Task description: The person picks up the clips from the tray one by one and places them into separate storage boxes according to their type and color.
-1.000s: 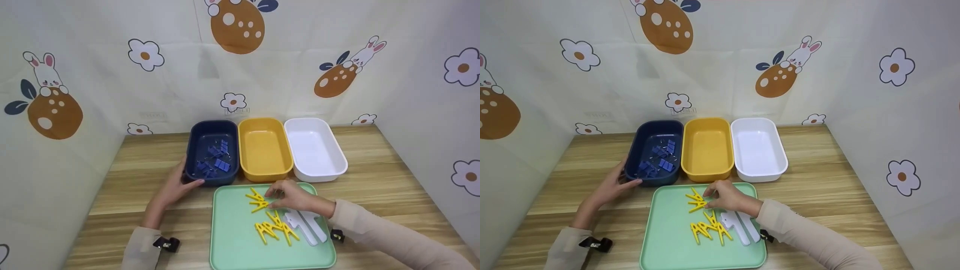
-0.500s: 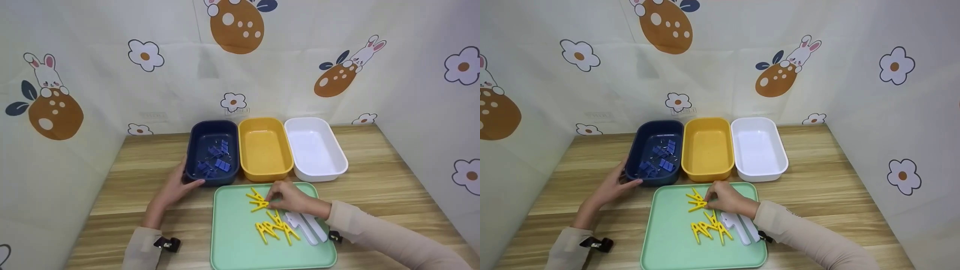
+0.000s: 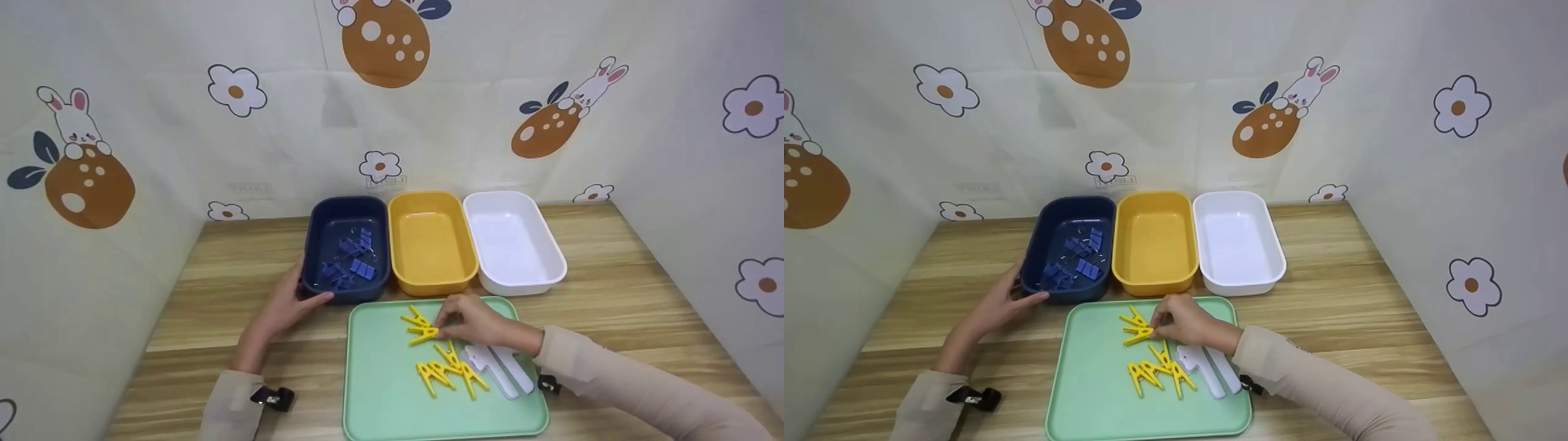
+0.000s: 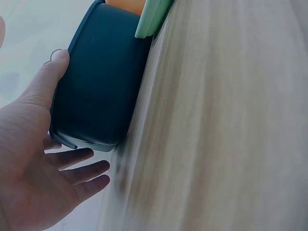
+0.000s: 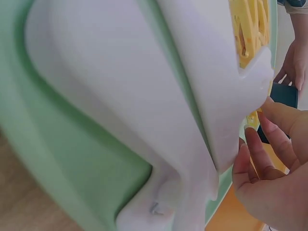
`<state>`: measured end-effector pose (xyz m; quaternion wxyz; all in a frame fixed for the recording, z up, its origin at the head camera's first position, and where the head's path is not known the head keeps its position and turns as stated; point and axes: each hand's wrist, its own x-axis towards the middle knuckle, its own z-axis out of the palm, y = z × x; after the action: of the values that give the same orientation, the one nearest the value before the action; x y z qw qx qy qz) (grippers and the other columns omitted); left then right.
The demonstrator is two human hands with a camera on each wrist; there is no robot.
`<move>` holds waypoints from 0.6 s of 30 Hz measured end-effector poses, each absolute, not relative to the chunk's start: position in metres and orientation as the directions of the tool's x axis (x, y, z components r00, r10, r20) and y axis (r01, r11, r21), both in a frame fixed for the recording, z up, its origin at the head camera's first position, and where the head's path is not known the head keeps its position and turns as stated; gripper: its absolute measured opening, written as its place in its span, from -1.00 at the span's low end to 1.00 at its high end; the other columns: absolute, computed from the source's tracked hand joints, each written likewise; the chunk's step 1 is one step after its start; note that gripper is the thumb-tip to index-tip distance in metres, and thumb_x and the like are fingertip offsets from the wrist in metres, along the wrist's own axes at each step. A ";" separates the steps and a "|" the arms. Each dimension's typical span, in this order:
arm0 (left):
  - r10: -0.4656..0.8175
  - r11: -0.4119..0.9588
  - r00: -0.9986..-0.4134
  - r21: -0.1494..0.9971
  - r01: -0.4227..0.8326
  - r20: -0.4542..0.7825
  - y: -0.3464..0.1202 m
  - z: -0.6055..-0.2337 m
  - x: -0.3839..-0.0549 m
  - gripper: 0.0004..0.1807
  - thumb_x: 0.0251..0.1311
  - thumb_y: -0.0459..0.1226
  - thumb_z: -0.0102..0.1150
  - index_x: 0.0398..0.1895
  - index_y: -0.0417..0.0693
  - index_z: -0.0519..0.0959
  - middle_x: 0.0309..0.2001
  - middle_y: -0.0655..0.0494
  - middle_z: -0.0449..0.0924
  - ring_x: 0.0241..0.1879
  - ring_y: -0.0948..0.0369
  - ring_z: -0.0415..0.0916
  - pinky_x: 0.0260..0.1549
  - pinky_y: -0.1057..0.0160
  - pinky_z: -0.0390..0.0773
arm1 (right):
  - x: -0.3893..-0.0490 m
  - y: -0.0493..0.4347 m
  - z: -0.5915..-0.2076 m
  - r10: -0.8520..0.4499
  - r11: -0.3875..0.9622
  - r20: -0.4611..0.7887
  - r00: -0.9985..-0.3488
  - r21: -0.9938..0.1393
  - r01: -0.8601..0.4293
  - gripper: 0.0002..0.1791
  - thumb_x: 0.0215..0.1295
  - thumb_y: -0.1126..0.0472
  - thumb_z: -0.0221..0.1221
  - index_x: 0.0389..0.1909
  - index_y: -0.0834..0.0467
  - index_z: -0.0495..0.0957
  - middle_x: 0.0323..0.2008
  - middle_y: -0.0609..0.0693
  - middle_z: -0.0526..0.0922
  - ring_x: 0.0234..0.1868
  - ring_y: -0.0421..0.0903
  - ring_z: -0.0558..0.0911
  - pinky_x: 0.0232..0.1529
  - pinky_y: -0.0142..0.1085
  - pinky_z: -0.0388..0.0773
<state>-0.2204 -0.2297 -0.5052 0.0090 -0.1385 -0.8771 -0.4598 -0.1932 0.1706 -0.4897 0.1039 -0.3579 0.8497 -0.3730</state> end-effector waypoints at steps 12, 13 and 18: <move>0.228 0.554 -0.964 0.796 0.244 0.137 -0.230 -0.505 -0.220 0.17 0.30 -0.11 0.47 0.72 -0.23 -0.14 0.66 -0.32 0.01 0.62 -0.26 0.01 0.60 -0.25 -0.01 | -0.197 0.170 -0.476 -0.680 0.470 0.124 -0.723 -0.682 -0.560 -0.93 0.29 0.28 0.46 -0.29 0.21 0.81 -0.29 0.03 0.76 -0.21 -0.06 0.69 -0.19 -0.39 0.64; 0.228 0.552 -0.964 0.797 0.246 0.139 -0.230 -0.504 -0.220 0.17 0.31 -0.11 0.47 0.72 -0.23 -0.13 0.66 -0.32 0.01 0.62 -0.26 0.01 0.60 -0.26 -0.02 | -0.197 0.170 -0.474 -0.677 0.472 0.123 -0.725 -0.683 -0.557 -0.93 0.29 0.28 0.46 -0.29 0.22 0.81 -0.29 0.03 0.76 -0.20 -0.02 0.70 -0.19 -0.38 0.66; 0.233 0.543 -0.959 0.796 0.266 0.162 -0.230 -0.504 -0.220 0.17 0.29 -0.11 0.48 0.72 -0.20 -0.11 0.65 -0.30 0.06 0.61 -0.25 0.06 0.59 -0.26 0.01 | -0.199 0.170 -0.466 -0.672 0.482 0.102 -0.734 -0.692 -0.537 -0.91 0.32 0.28 0.45 -0.27 0.24 0.79 -0.26 0.06 0.77 -0.17 0.05 0.70 -0.21 -0.39 0.67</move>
<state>-0.2204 -0.2297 -0.5043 0.0181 -0.1422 -0.8781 -0.4564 -0.1995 0.1703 -0.4661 0.0916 -0.3531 0.8559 -0.3665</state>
